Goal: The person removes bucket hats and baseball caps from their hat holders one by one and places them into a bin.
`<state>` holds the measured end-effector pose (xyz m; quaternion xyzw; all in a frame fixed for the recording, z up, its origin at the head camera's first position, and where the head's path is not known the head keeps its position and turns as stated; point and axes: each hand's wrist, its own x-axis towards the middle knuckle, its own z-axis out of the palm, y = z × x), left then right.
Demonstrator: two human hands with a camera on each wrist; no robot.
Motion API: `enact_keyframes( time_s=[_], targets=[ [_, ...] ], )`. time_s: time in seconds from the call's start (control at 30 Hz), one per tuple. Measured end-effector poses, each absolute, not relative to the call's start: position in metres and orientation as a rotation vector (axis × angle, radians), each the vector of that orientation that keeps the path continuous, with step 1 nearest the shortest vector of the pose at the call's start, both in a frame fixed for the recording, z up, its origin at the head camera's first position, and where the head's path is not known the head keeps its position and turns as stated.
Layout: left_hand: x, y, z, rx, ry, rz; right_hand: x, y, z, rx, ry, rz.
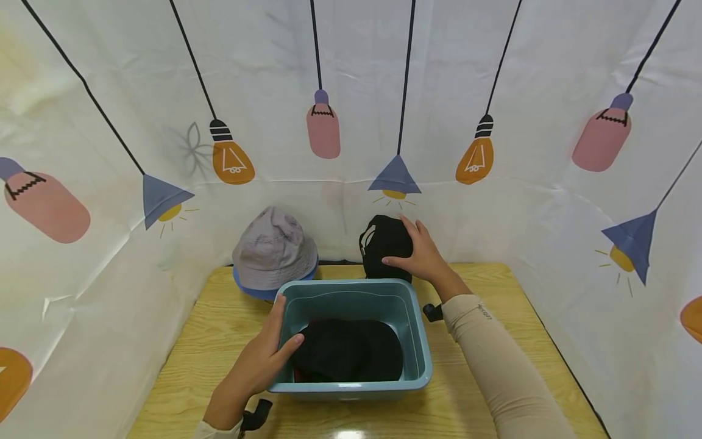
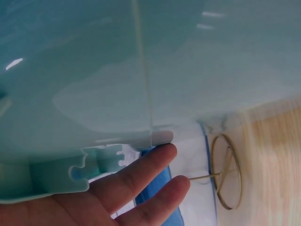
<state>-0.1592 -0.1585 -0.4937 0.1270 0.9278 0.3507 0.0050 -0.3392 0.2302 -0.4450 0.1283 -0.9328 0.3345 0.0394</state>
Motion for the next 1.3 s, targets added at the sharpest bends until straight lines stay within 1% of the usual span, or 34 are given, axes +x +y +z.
enact_keyframes(
  time_s=[0.3, 0.5, 0.83, 1.3],
  targets=[
    [-0.152, -0.162, -0.496, 0.372, 2.918, 1.096, -0.344, 0.231, -0.463, 0.407, -2.849, 1.091],
    [-0.148, -0.164, -0.497, 0.363, 2.916, 1.103, -0.344, 0.23, -0.468, 0.44, -2.777, 1.124],
    [-0.149, -0.168, -0.492, 0.391, 2.931, 1.121, -0.343, 0.229, -0.461, 0.388, -2.754, 1.17],
    [-0.162, -0.159, -0.492, 0.436, 2.91, 1.108, -0.338, 0.253, -0.453, 0.305, -2.69, 1.164]
  ],
)
